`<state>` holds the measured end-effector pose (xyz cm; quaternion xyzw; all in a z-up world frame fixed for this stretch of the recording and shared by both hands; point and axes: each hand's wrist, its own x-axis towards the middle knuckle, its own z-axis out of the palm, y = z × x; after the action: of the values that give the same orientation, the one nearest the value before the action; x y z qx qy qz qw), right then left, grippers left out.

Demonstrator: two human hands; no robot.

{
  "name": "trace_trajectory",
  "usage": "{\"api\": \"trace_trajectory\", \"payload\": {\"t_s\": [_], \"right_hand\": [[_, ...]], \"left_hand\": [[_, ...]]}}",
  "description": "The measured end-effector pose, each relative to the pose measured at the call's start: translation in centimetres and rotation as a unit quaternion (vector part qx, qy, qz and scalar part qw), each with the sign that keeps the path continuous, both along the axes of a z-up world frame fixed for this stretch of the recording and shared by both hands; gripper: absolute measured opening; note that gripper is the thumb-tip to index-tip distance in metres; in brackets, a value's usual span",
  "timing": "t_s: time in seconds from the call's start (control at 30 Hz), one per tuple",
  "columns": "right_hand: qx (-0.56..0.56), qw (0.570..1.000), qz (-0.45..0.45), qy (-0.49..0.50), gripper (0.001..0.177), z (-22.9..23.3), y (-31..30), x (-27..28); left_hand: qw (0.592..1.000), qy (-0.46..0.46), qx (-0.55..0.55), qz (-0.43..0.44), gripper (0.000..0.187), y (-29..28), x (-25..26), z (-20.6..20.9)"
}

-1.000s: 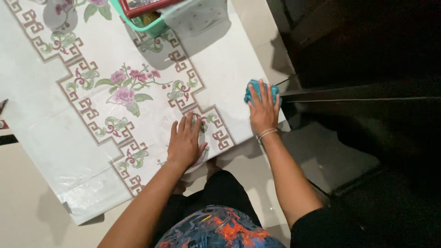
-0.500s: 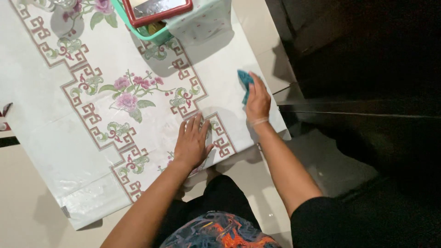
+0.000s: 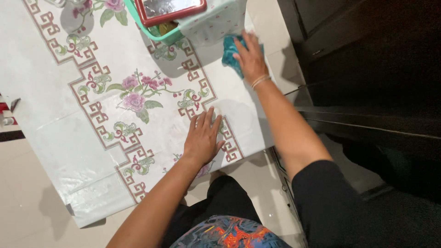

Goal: Cleaning a dining table with a spray bottle and a cleaning cloth.

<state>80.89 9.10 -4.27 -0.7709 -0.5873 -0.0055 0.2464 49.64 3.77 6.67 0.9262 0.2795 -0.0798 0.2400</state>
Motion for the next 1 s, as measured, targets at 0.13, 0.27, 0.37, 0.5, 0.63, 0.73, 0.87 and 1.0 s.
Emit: {"api": "trace_trajectory", "payload": {"t_s": [0.13, 0.27, 0.37, 0.5, 0.63, 0.73, 0.87, 1.0], "right_hand": [[-0.066, 0.994, 0.051, -0.074, 0.046, 5.2, 1.9, 0.3], [-0.037, 0.994, 0.084, -0.059, 0.055, 3.4, 1.3, 1.2], [-0.033, 0.995, 0.073, -0.056, 0.058, 4.1, 0.1, 0.6], [-0.028, 0.997, 0.054, -0.037, 0.055, 3.8, -3.3, -0.1], [-0.028, 0.999, 0.034, -0.015, 0.059, 4.5, -8.7, -1.4], [-0.030, 0.999, 0.017, -0.004, 0.062, 5.1, -13.3, -2.7], [-0.030, 0.999, -0.011, 0.000, 0.062, 5.8, -19.1, -4.5], [-0.044, 0.998, -0.034, -0.006, 0.064, 6.3, -23.6, -6.0]], "left_hand": [[1.000, -0.002, -0.008, 0.005, 0.083, 0.1, 0.4, 0.2], [1.000, 0.003, -0.005, -0.005, 0.083, -0.5, 0.5, -0.5], [1.000, 0.017, -0.002, -0.015, 0.085, -0.8, 0.6, -1.3], [0.999, 0.037, 0.009, -0.030, 0.086, -0.9, 1.0, -1.0], [0.999, 0.029, 0.006, -0.030, 0.084, -1.2, 1.2, -1.2], [0.999, 0.017, 0.009, -0.029, 0.082, -1.5, 1.1, -1.5], [0.999, 0.020, 0.011, -0.042, 0.080, -2.1, 1.1, -1.9], [0.998, 0.030, 0.001, -0.047, 0.080, -2.5, 1.4, -0.7]]}}
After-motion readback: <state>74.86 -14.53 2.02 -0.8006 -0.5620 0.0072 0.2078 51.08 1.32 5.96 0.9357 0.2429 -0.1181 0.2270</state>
